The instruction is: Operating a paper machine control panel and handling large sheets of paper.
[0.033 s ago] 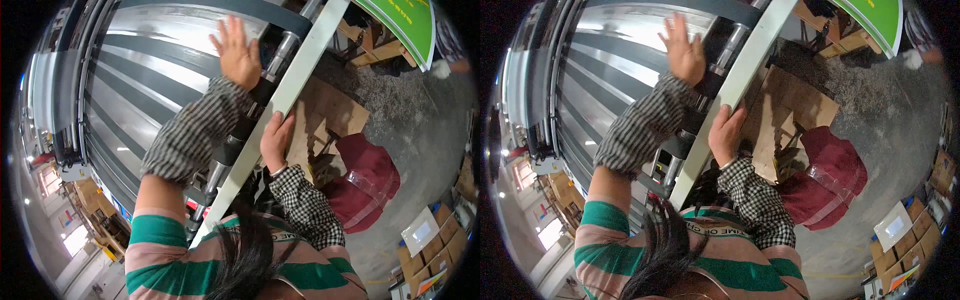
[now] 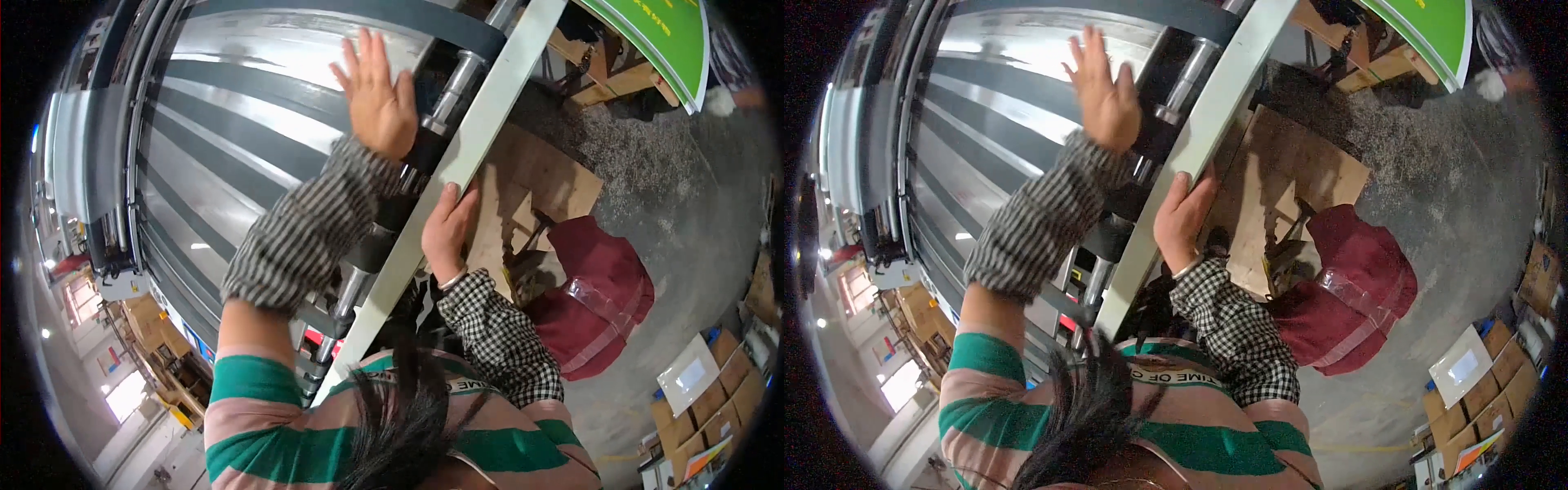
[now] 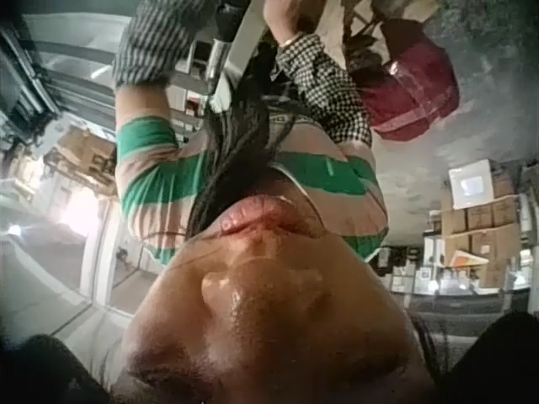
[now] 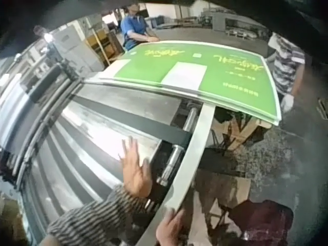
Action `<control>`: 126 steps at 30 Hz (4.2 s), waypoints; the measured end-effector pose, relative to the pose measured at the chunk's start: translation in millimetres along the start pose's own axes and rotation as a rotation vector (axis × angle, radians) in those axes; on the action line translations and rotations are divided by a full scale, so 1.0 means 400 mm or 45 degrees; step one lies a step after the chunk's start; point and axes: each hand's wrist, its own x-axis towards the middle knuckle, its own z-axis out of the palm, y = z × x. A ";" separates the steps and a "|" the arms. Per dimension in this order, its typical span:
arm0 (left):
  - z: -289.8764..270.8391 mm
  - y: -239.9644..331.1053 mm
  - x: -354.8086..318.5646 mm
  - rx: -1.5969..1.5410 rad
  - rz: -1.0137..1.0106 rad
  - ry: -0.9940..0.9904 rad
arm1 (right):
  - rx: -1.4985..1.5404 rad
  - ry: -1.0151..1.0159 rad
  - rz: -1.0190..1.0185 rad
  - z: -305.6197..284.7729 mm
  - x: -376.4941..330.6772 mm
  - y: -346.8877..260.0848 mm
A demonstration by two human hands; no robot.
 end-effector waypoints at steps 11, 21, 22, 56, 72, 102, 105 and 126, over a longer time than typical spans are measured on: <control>-0.029 -0.004 0.014 -0.015 0.070 0.060 | 0.010 -0.034 0.071 -0.003 -0.009 -0.039; -0.131 -0.008 0.065 -0.071 -0.257 0.309 | -0.036 -0.061 -0.013 0.011 0.002 0.007; -0.190 -0.026 0.036 -0.042 -0.103 0.338 | -0.026 -0.031 -0.018 0.024 -0.010 -0.019; -0.464 0.098 -0.781 0.212 -0.647 -0.173 | -0.269 0.083 0.065 0.009 0.008 -0.086; -0.466 0.102 -0.786 0.143 -0.734 -0.126 | -0.169 0.136 0.112 0.007 0.043 -0.026; -0.465 0.160 -0.803 0.283 -0.910 -0.199 | -0.247 0.158 -0.033 0.008 0.053 -0.004; -0.470 0.158 -0.813 0.269 -0.922 -0.180 | -0.248 0.144 0.010 0.016 0.029 -0.026; -0.463 0.160 -0.808 0.263 -0.885 -0.077 | -0.248 0.028 0.101 -0.004 0.082 0.002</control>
